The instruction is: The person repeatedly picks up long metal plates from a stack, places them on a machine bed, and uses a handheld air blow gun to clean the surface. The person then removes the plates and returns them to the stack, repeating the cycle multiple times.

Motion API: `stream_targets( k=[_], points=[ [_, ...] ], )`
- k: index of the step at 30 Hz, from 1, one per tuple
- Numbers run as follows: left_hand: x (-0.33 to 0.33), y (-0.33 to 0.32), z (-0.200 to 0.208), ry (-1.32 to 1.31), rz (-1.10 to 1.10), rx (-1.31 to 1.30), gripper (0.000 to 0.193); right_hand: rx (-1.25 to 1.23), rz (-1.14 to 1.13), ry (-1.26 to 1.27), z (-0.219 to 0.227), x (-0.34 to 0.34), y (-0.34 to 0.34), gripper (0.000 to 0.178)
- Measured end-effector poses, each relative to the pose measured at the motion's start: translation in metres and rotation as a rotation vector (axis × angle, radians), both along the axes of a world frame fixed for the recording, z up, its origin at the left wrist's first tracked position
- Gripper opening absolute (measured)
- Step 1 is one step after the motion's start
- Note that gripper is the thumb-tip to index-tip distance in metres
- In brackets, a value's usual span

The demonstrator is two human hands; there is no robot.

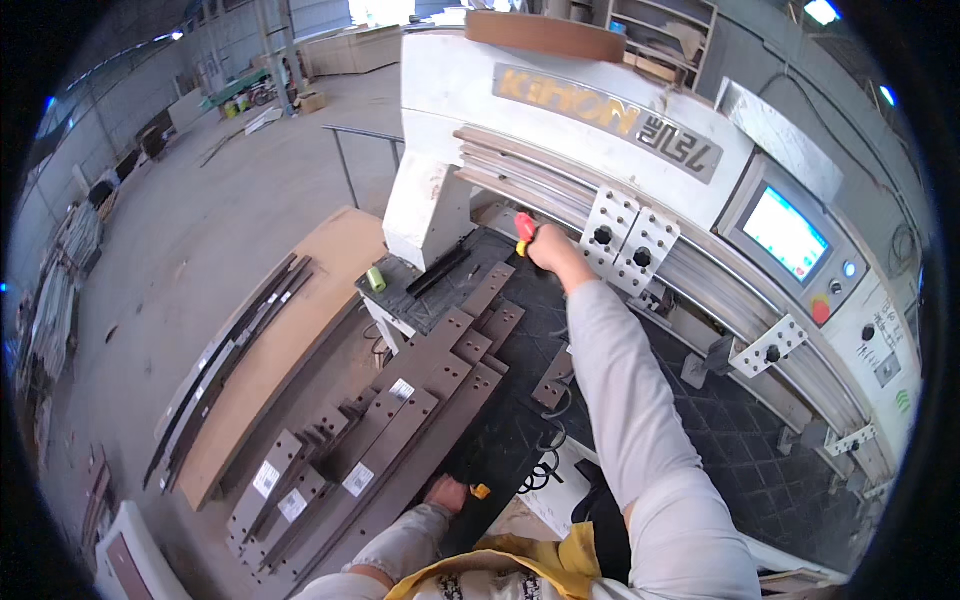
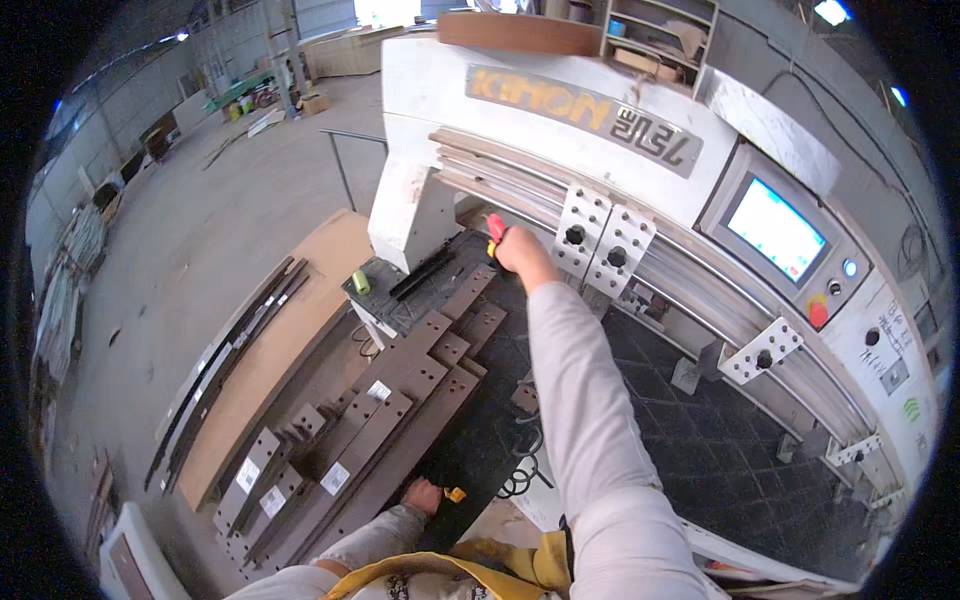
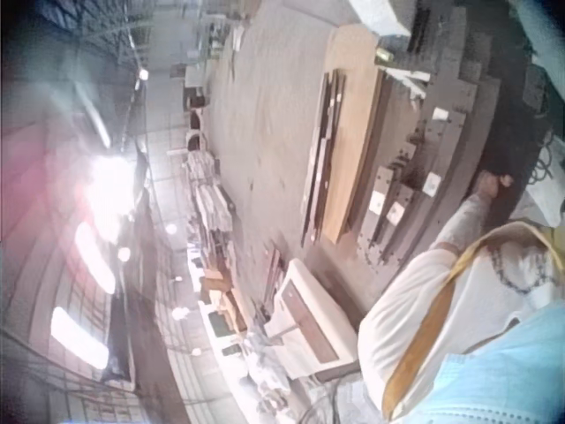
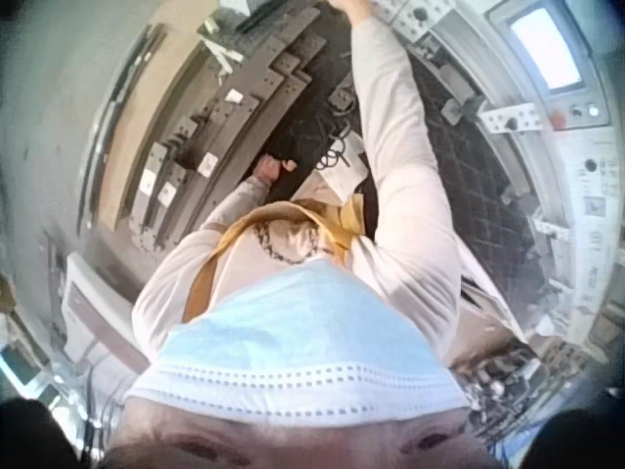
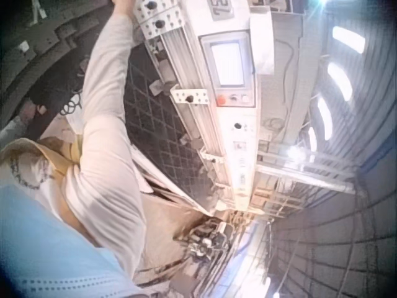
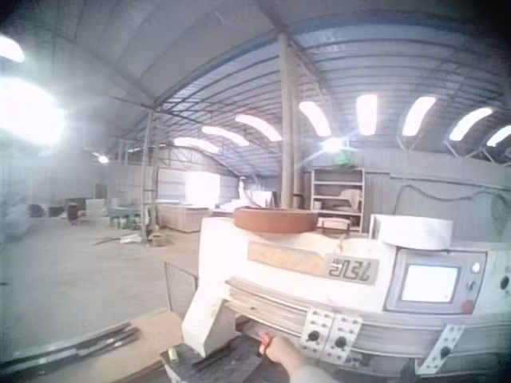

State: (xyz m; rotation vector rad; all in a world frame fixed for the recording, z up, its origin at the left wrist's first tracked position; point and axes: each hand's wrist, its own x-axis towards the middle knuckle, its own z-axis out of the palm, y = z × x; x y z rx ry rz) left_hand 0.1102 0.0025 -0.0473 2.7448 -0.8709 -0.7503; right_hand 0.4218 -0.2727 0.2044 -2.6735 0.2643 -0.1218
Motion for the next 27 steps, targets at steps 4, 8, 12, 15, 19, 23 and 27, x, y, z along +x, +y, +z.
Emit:
stream_targets(
  k=[4, 8, 12, 15, 19, 23, 27],
  points=[
    [-0.010, 0.013, -0.046, -0.204, 0.053, -0.212, 0.022, 0.060, -0.049, 0.059, -0.018, 0.037, 0.015, 0.029],
    [-0.003, 0.011, -0.030, -0.032, -0.014, -0.043, 0.030, 0.112, -0.059, 0.063, -0.034, 0.060, 0.017, 0.029],
    [-0.002, 0.005, -0.021, 0.016, -0.046, -0.011, 0.032, 0.078, -0.079, 0.120, -0.037, 0.081, 0.018, 0.035],
    [0.001, 0.004, -0.017, 0.024, -0.049, -0.011, 0.033, 0.114, -0.104, 0.121, -0.041, 0.099, 0.016, 0.037],
    [0.001, 0.004, -0.014, 0.030, -0.040, -0.012, 0.035, 0.119, -0.115, 0.120, -0.052, 0.110, 0.016, 0.039],
    [0.001, 0.003, -0.012, -0.018, -0.022, -0.058, 0.037, 0.111, -0.106, 0.165, -0.058, 0.118, 0.013, 0.042],
    [0.001, 0.005, -0.019, -0.024, -0.040, -0.042, 0.038, 0.135, -0.102, 0.093, -0.062, 0.116, 0.019, 0.038]
  ],
)
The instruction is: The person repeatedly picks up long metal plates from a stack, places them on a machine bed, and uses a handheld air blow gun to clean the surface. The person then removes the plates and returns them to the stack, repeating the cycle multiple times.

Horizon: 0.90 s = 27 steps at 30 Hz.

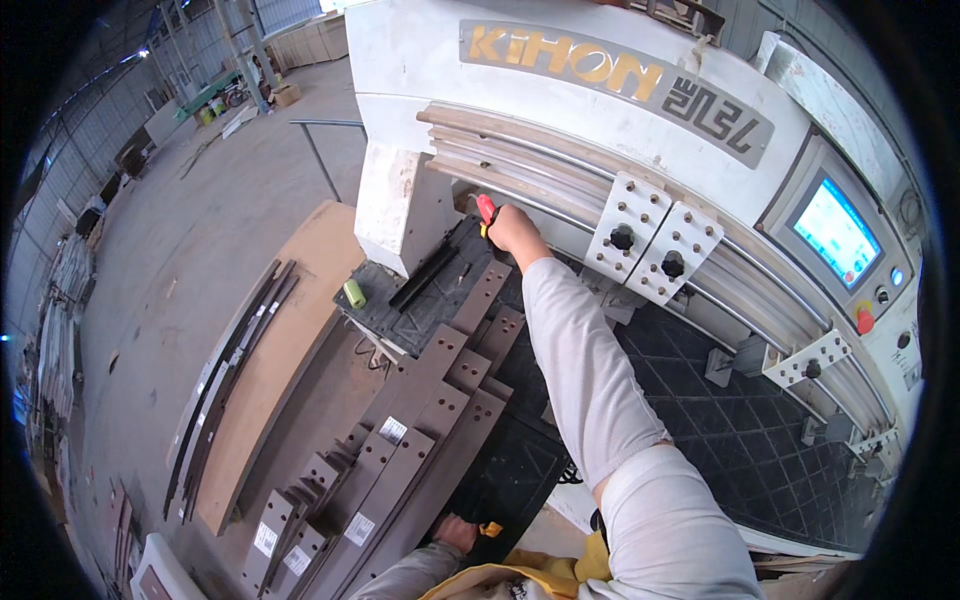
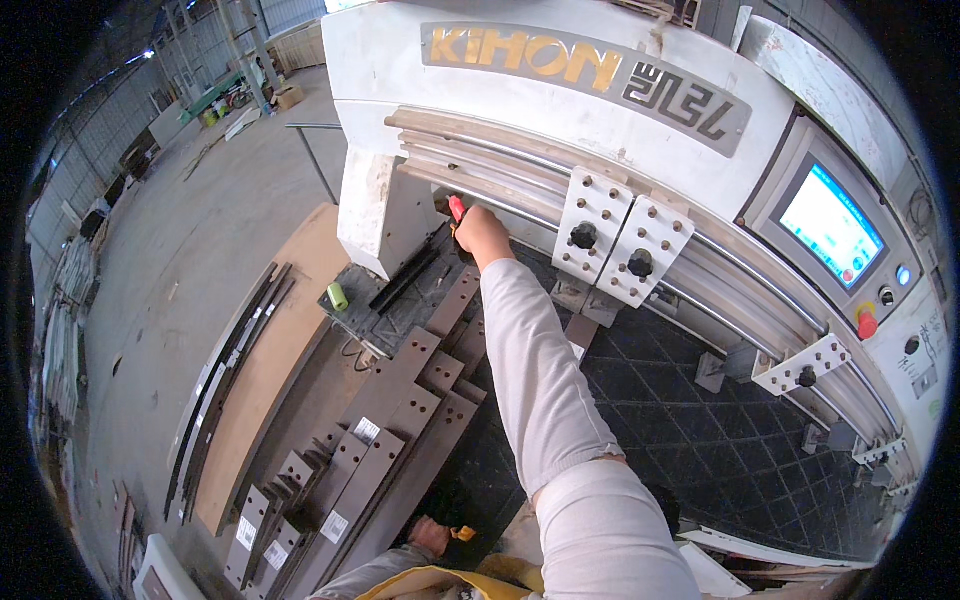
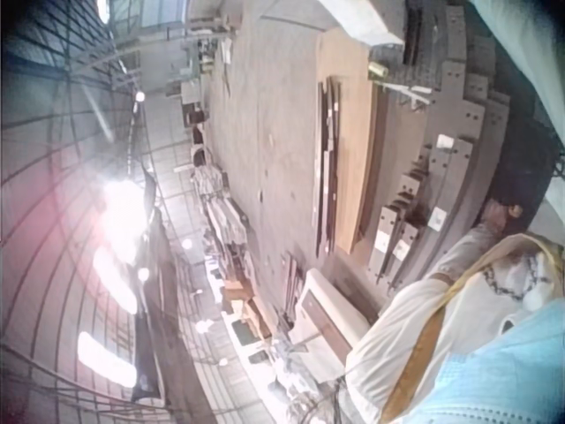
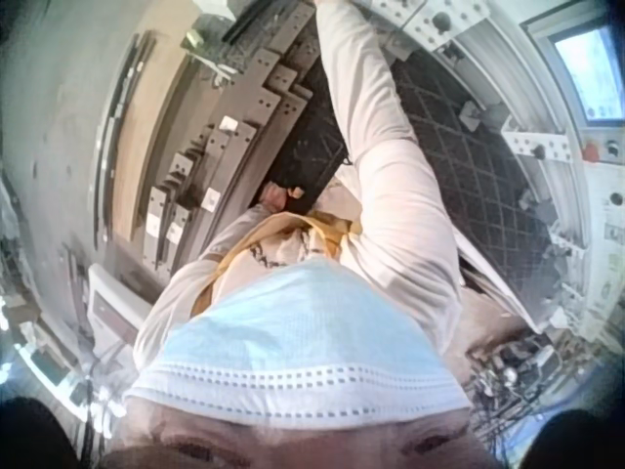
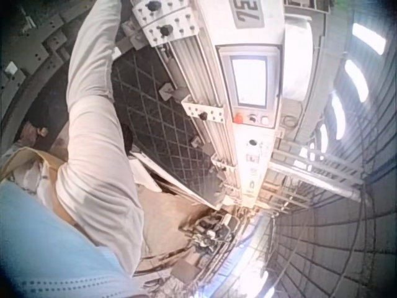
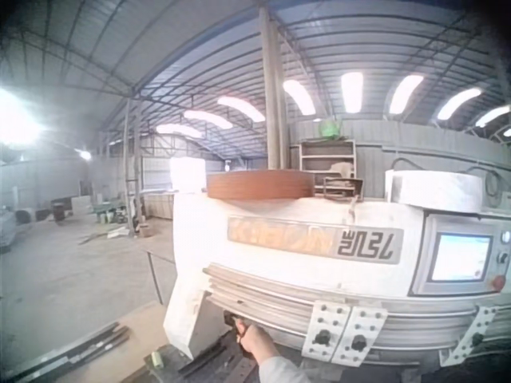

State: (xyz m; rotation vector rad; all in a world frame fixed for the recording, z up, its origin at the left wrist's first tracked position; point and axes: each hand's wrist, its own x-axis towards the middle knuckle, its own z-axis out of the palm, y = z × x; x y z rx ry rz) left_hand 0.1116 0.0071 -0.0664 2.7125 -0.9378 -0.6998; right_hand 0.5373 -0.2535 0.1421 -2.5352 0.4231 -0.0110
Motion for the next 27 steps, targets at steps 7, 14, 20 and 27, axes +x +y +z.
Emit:
stream_targets(
  k=[7, 14, 20, 27],
  points=[
    [-0.003, 0.003, -0.019, 0.094, -0.146, 0.163, 0.039, 0.028, -0.027, -0.040, -0.023, -0.003, -0.003, 0.034],
    [-0.009, 0.007, -0.018, -0.038, -0.011, -0.026, 0.037, 0.077, -0.071, -0.066, -0.017, -0.011, 0.007, 0.039],
    [0.000, 0.000, -0.001, 0.089, -0.038, 0.100, 0.032, 0.115, -0.123, -0.059, -0.028, -0.009, 0.010, 0.039],
    [0.000, 0.001, -0.001, 0.119, -0.185, 0.261, 0.021, 0.177, -0.100, -0.084, -0.028, -0.018, 0.025, 0.034]
  ],
)
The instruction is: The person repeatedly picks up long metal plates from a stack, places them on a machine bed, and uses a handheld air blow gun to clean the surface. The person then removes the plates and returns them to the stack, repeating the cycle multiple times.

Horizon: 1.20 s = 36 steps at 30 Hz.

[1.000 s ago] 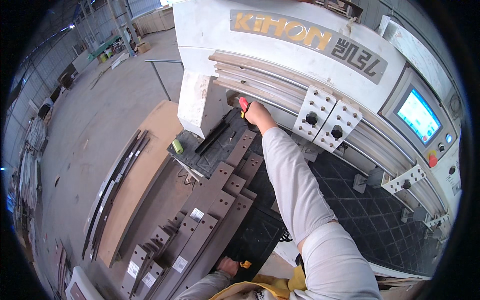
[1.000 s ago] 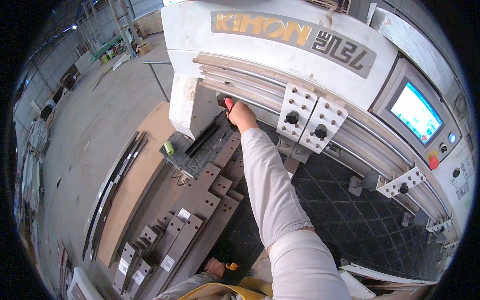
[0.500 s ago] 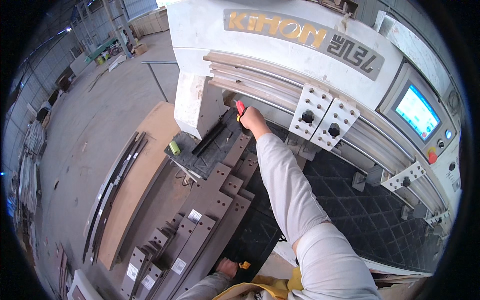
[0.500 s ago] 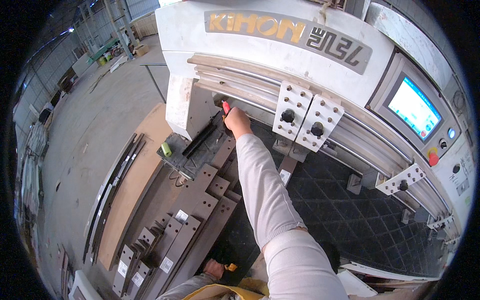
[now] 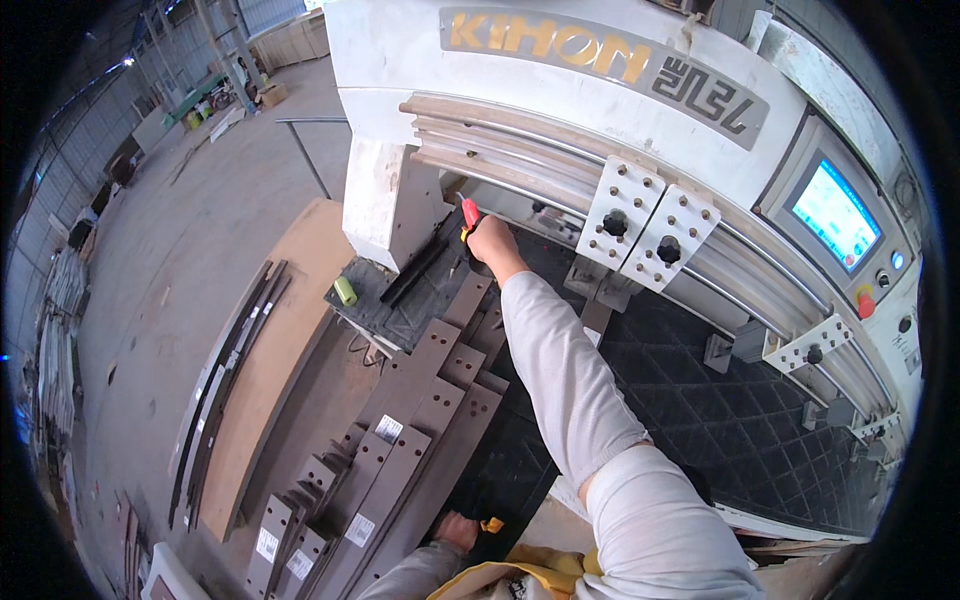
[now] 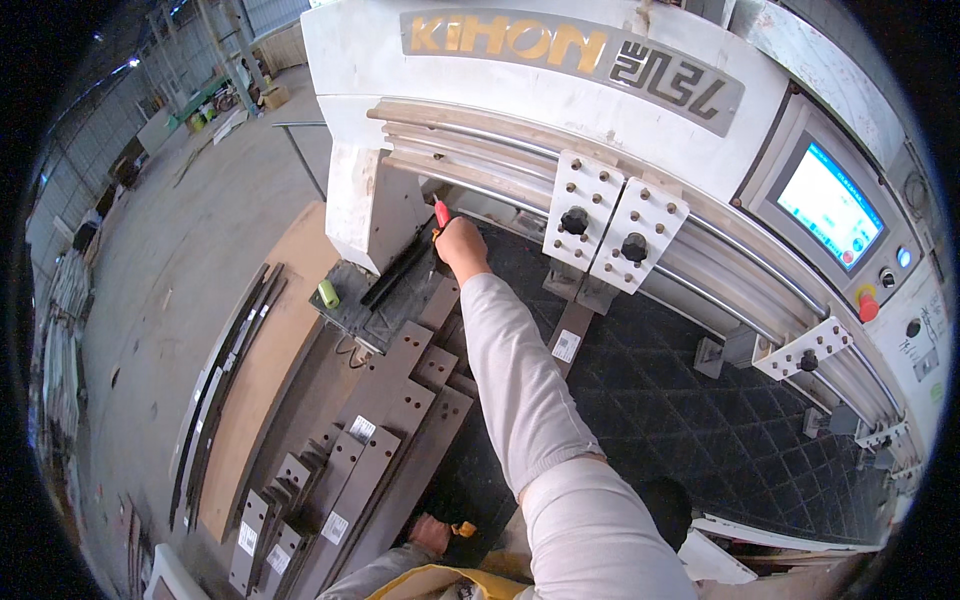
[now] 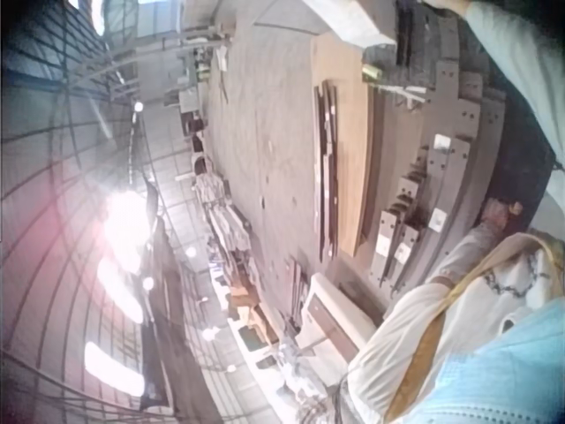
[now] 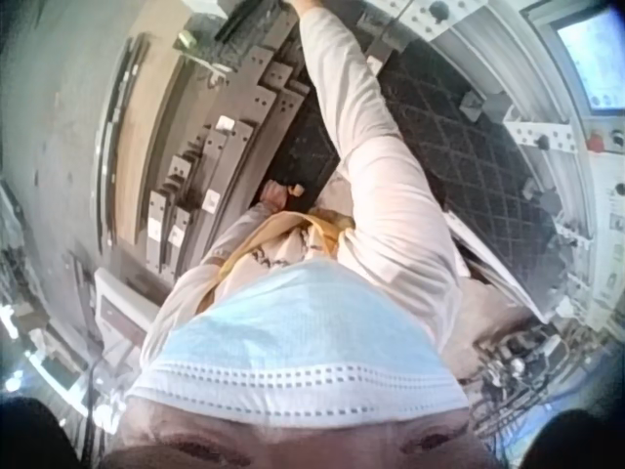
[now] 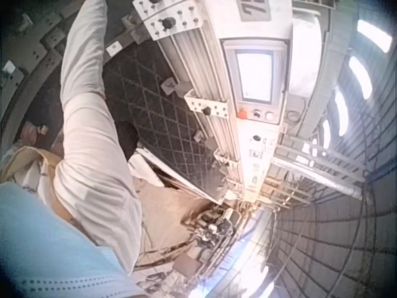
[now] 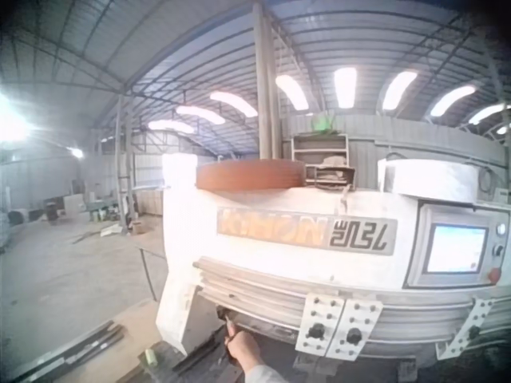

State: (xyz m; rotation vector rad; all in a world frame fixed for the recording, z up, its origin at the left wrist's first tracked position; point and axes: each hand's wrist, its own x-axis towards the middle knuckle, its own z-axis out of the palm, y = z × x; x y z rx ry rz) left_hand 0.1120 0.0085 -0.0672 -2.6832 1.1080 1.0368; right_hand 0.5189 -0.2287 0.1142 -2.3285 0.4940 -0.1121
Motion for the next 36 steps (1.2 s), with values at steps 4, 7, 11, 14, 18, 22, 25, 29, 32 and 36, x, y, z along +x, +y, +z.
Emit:
stream_targets(
  k=[4, 7, 11, 14, 18, 22, 25, 29, 32, 36],
  points=[
    [-0.009, 0.001, -0.012, -0.205, 0.243, -0.352, 0.020, 0.026, 0.043, -0.043, 0.002, -0.027, 0.015, 0.029],
    [-0.011, 0.005, -0.026, -0.286, 0.241, -0.412, 0.019, 0.078, 0.062, -0.080, -0.014, -0.051, 0.008, 0.026],
    [0.002, -0.007, 0.012, -0.157, 0.159, -0.209, 0.019, 0.138, -0.028, -0.117, -0.034, -0.110, -0.009, 0.023],
    [-0.004, -0.003, 0.003, -0.191, 0.175, -0.302, 0.020, 0.212, -0.133, -0.104, -0.036, -0.166, -0.020, 0.024],
    [-0.002, 0.000, 0.011, -0.149, 0.188, -0.244, 0.022, 0.404, -0.178, -0.108, -0.026, -0.261, -0.011, 0.024],
    [-0.004, 0.001, 0.010, -0.256, 0.132, -0.298, 0.022, 0.187, -0.208, 0.076, -0.039, -0.365, -0.022, 0.023],
    [-0.006, -0.002, -0.009, -0.281, 0.252, -0.278, 0.022, 0.283, -0.244, 0.001, -0.056, -0.433, -0.031, 0.024],
    [0.018, -0.052, 0.010, -0.269, 0.236, -0.387, 0.020, 0.615, -0.632, -0.084, -0.090, -0.487, -0.049, 0.017],
    [0.046, -0.125, 0.014, -0.317, 0.345, -0.525, 0.016, 0.653, -0.990, -0.238, -0.111, -0.517, -0.070, 0.011],
    [0.096, -0.196, 0.019, -0.454, 0.488, -0.515, 0.017, 0.735, -1.072, -0.427, -0.123, -0.558, -0.096, 0.007]
  ],
)
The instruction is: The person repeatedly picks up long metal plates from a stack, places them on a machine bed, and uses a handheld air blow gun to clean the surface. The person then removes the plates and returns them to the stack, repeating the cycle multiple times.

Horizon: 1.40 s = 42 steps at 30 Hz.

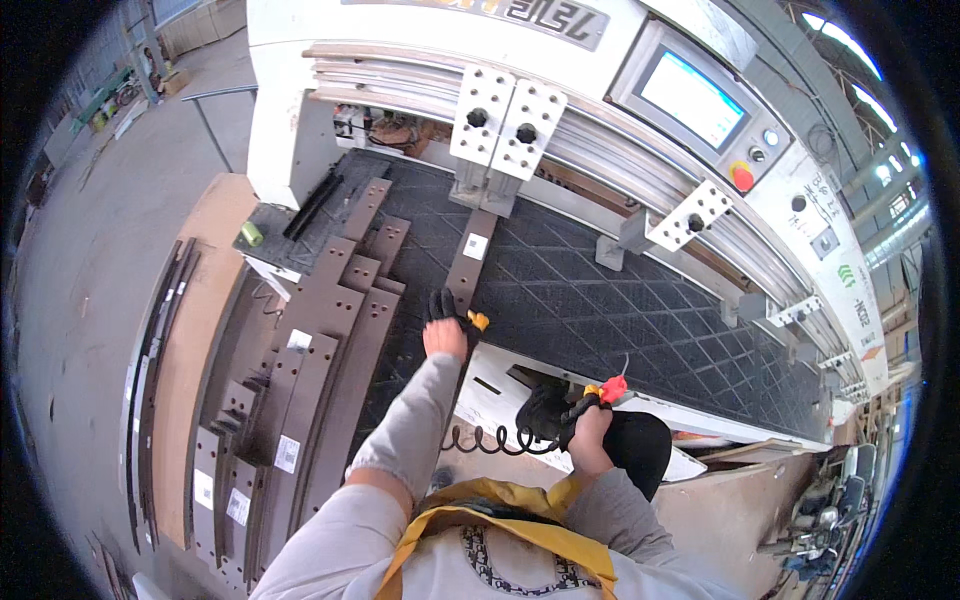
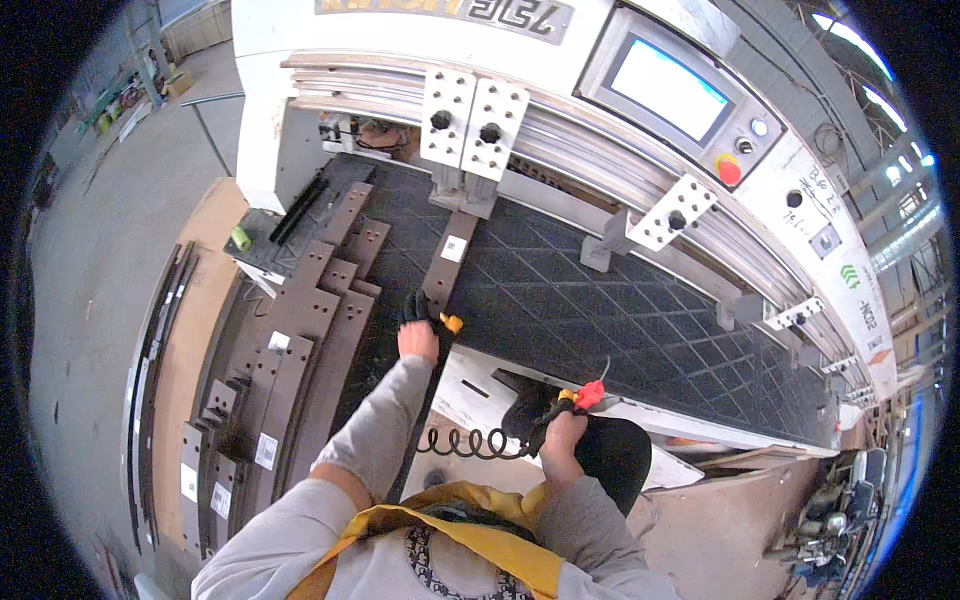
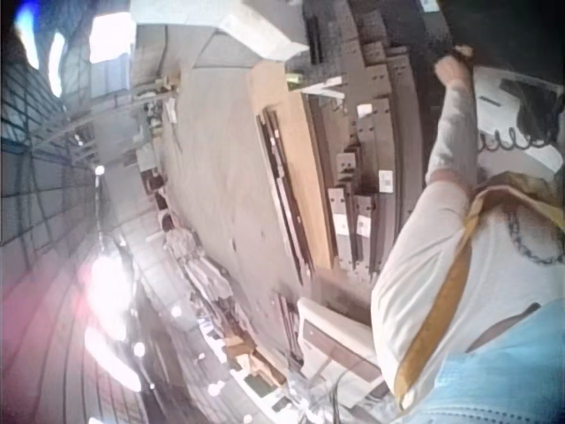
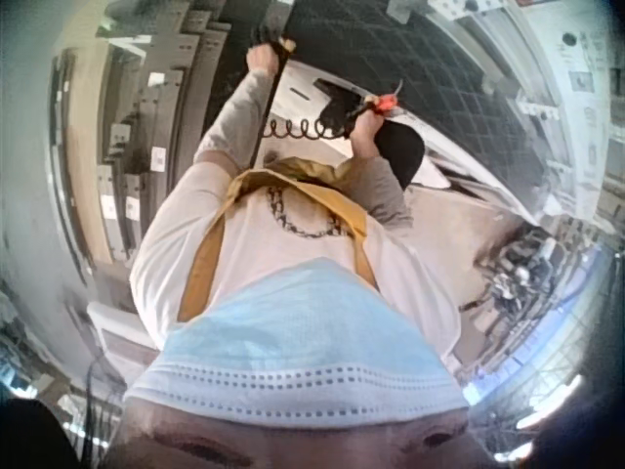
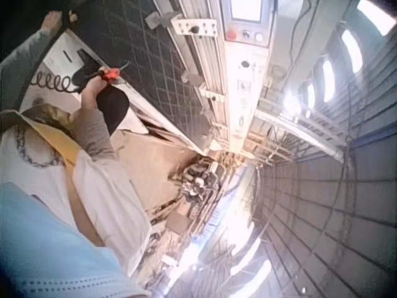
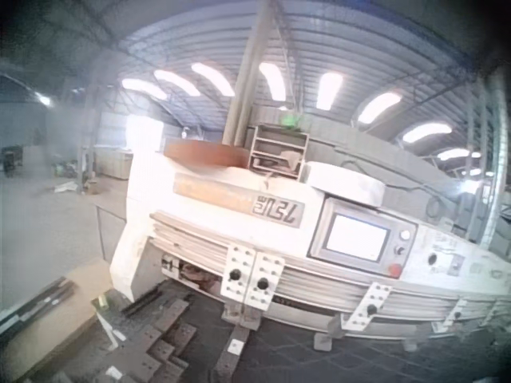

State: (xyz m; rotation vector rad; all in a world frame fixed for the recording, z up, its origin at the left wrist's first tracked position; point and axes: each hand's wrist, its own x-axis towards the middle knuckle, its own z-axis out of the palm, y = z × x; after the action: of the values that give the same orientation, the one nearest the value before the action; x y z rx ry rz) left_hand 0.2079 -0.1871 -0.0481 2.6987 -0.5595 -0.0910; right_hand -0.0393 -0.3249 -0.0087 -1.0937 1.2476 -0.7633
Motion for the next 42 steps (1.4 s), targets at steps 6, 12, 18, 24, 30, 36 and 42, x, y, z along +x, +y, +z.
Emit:
stream_targets(
  k=[6, 12, 18, 24, 30, 36, 42],
  points=[
    [0.023, -0.021, 0.023, -0.022, -0.062, 0.149, 0.017, -0.649, 0.901, 0.431, 0.040, -0.021, 0.055, 0.019],
    [-0.024, 0.030, 0.021, -0.009, -0.122, 0.057, 0.009, -0.526, 0.940, 0.347, 0.085, 0.017, 0.078, 0.023],
    [-0.098, 0.101, 0.008, 0.164, -0.172, 0.087, 0.066, -0.361, 0.848, 0.362, 0.065, 0.062, 0.050, 0.023],
    [-0.104, 0.112, -0.003, -0.068, -0.063, 0.077, 0.010, -0.299, 0.850, 0.406, 0.095, 0.079, 0.062, 0.020],
    [-0.081, 0.089, 0.010, -0.005, 0.002, 0.100, 0.015, -0.344, 0.738, 0.374, 0.092, 0.047, 0.051, 0.021],
    [-0.079, 0.065, 0.015, 0.012, -0.148, -0.056, 0.014, 0.052, 0.625, 0.135, 0.092, -0.010, 0.022, 0.006],
    [-0.089, -0.002, 0.014, 0.054, -0.351, -0.122, 0.013, 0.101, 0.559, 0.007, 0.104, -0.057, 0.019, 0.012]
  ],
)
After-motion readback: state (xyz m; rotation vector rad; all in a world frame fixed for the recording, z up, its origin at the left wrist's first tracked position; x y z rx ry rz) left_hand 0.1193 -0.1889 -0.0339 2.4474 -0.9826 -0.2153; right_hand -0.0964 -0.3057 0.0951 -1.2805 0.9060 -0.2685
